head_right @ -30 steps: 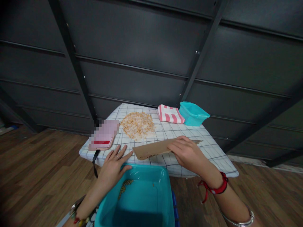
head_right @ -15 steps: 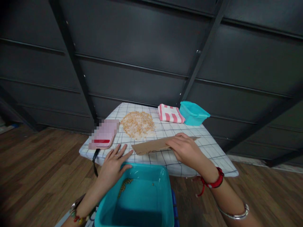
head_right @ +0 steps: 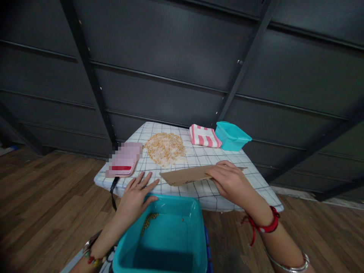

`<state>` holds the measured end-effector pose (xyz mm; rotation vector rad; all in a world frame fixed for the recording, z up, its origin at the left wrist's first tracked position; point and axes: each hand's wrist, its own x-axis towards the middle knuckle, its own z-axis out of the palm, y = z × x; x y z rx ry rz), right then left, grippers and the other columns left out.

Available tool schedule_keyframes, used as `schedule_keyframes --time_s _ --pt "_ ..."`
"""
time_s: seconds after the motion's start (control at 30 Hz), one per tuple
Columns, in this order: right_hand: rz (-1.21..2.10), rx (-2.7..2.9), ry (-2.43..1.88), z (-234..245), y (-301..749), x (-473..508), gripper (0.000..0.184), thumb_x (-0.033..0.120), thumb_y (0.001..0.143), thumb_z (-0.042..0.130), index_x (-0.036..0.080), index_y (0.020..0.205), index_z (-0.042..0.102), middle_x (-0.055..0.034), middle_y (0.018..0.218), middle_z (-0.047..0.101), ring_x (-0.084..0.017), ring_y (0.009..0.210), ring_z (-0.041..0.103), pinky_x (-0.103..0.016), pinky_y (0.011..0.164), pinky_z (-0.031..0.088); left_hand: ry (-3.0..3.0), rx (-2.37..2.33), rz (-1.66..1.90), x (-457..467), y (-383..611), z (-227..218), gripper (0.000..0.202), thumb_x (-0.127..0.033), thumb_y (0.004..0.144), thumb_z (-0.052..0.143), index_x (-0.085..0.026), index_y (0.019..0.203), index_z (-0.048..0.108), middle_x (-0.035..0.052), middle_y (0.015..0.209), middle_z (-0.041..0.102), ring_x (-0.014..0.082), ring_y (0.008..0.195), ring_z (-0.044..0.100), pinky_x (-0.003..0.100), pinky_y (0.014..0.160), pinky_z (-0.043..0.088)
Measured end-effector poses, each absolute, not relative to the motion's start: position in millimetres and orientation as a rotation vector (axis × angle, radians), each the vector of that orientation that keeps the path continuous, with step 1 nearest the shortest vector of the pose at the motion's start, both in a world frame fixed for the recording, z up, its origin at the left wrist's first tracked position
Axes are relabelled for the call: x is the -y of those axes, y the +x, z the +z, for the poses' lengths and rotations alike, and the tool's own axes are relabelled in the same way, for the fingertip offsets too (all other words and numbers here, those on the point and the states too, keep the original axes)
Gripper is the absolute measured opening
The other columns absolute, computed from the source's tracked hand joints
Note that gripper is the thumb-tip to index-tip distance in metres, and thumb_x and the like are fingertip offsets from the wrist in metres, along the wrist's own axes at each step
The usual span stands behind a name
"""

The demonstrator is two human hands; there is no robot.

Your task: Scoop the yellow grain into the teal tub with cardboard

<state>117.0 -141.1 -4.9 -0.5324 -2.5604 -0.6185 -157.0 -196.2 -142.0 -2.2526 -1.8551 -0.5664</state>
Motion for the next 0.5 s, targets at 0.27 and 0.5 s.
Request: schedule_keyframes --time_s 0.27,0.5 --pt "-0.579 2.624 -0.539 -11 104 132 0.028 0.002 0.080 0.037 0.017 0.081 0.061 -0.0049 0.073 0.069 -0.016 0.066 0.063 -0.029 0.068 0.051 -2.235 1.838 -0.560 198 -156 -143 0.047 -0.036 0.076 0.066 -0.032 0.122 0.057 0.0096 0.134 0.055 0.0342 0.124 0.048 0.052 0.095 0.046" --pt "-0.598 2.661 -0.508 -2 122 140 0.026 0.004 0.083 0.037 0.017 0.085 0.060 -0.0054 0.077 0.070 -0.015 0.067 0.063 -0.030 0.069 0.051 -2.233 1.841 -0.548 196 -157 -142 0.046 -0.037 0.077 0.064 -0.032 0.123 0.057 0.0100 0.133 0.055 0.0345 0.124 0.048 0.052 0.095 0.047"
